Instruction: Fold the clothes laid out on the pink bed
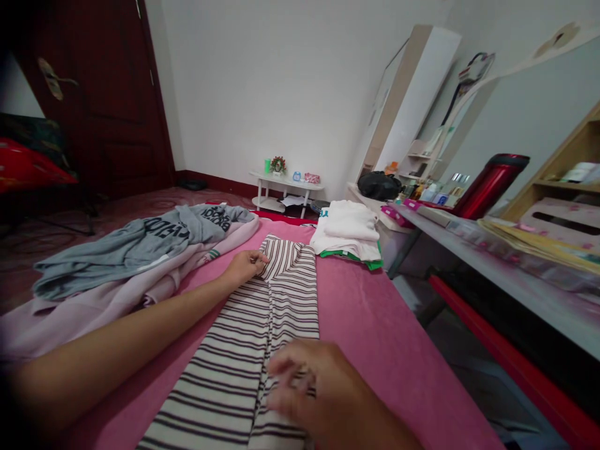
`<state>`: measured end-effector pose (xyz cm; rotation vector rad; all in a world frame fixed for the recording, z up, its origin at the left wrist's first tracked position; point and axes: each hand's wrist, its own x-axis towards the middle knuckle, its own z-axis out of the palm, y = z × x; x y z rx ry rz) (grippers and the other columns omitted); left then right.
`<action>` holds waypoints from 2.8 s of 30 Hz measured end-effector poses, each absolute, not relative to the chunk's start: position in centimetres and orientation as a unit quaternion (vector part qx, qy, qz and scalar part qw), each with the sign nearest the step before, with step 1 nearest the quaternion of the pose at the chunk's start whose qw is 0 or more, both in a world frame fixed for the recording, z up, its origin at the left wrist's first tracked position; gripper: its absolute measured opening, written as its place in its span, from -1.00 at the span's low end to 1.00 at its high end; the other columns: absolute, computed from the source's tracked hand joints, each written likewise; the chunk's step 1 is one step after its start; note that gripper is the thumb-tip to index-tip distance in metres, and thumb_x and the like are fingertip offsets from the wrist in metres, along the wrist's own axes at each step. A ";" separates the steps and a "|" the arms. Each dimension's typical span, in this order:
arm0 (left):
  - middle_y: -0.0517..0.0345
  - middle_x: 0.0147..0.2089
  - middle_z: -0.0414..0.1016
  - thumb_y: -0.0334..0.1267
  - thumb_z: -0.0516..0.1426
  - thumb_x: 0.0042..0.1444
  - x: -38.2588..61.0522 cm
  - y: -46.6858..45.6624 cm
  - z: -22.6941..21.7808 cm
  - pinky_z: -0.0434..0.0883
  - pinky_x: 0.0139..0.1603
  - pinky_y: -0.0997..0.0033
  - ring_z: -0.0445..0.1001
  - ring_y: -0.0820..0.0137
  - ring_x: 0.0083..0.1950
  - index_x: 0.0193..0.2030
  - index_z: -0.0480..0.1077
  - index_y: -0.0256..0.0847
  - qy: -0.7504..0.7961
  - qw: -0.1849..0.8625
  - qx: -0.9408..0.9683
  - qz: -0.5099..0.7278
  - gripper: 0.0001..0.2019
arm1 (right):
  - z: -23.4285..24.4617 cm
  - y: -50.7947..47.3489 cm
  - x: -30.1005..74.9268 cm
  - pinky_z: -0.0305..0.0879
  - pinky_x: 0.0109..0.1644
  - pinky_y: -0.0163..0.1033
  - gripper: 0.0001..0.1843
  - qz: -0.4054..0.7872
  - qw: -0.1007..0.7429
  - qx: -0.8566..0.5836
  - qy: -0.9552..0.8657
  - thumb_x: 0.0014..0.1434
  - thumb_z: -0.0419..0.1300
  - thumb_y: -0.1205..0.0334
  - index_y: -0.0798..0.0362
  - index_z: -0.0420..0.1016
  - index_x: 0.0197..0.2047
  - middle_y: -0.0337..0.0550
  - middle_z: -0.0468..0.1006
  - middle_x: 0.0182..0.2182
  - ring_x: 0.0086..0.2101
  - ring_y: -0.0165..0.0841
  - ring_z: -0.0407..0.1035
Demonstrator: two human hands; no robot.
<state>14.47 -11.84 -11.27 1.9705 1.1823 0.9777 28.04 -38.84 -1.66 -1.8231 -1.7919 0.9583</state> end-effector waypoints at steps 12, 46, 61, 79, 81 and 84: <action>-0.09 0.03 0.46 -0.21 0.24 -0.05 21.0 -9.0 -11.9 0.34 0.01 0.26 0.44 0.19 0.00 0.23 0.17 -0.28 0.474 0.296 0.723 0.406 -0.33 | -12.0 -24.4 32.4 0.26 -0.35 -0.28 -0.75 0.163 0.390 -0.651 -0.630 0.17 0.09 0.06 0.00 0.50 -0.36 -0.23 0.48 -0.49 -0.46 -0.35 0.34; 0.11 -0.11 0.49 -0.48 0.07 -0.05 19.4 -6.9 -12.6 0.36 0.04 0.35 0.45 0.31 -0.09 -0.07 0.38 -0.23 0.485 0.328 0.584 0.562 -0.64 | -12.7 -12.8 43.0 -0.01 -0.64 -0.41 -0.64 0.179 0.693 -0.582 -0.386 0.02 0.16 -0.03 0.13 0.46 -0.35 -0.13 0.54 -0.47 -0.62 -0.50 0.21; 0.15 -0.11 0.52 -0.54 0.06 -0.06 19.9 -6.9 -12.9 0.32 0.13 0.34 0.46 0.35 -0.05 -0.10 0.45 -0.22 0.423 0.358 0.553 0.622 -0.63 | -13.6 -10.8 41.7 0.30 -0.23 -0.20 -0.80 0.047 0.525 -0.650 -0.548 -0.02 0.10 0.14 0.06 0.47 -0.44 -0.17 0.55 -0.46 -0.38 -0.28 0.40; -0.04 0.03 0.51 -0.46 0.15 -0.01 20.0 -5.8 -13.4 0.27 0.22 0.28 0.43 0.27 0.09 -0.01 0.50 -0.30 0.432 0.335 0.627 0.555 -0.63 | -12.2 -12.6 39.7 0.28 -0.17 -0.19 -0.44 -0.079 0.463 -0.686 -0.556 0.09 0.09 0.13 0.07 0.27 0.17 -0.03 0.53 -0.10 -0.32 -0.29 0.38; -0.05 0.03 0.50 -0.49 0.16 -0.03 20.0 -5.9 -13.4 0.27 0.22 0.28 0.43 0.27 0.08 0.01 0.48 -0.31 0.434 0.317 0.643 0.545 -0.59 | -12.6 -12.2 39.9 0.28 -0.18 -0.18 -0.45 -0.053 0.434 -0.696 -0.569 0.07 0.13 0.12 0.06 0.32 0.15 -0.06 0.56 -0.18 -0.33 -0.26 0.39; -0.08 0.00 0.49 -0.55 0.14 -0.06 19.9 -5.9 -13.4 0.30 0.20 0.25 0.44 0.25 0.05 0.01 0.48 -0.34 0.449 0.287 0.656 0.534 -0.57 | -13.0 -12.0 40.4 0.28 -0.12 -0.16 -0.66 -0.091 0.459 -0.697 -0.544 0.08 0.11 0.16 0.06 0.49 -0.09 -0.06 0.58 -0.27 -0.27 -0.22 0.41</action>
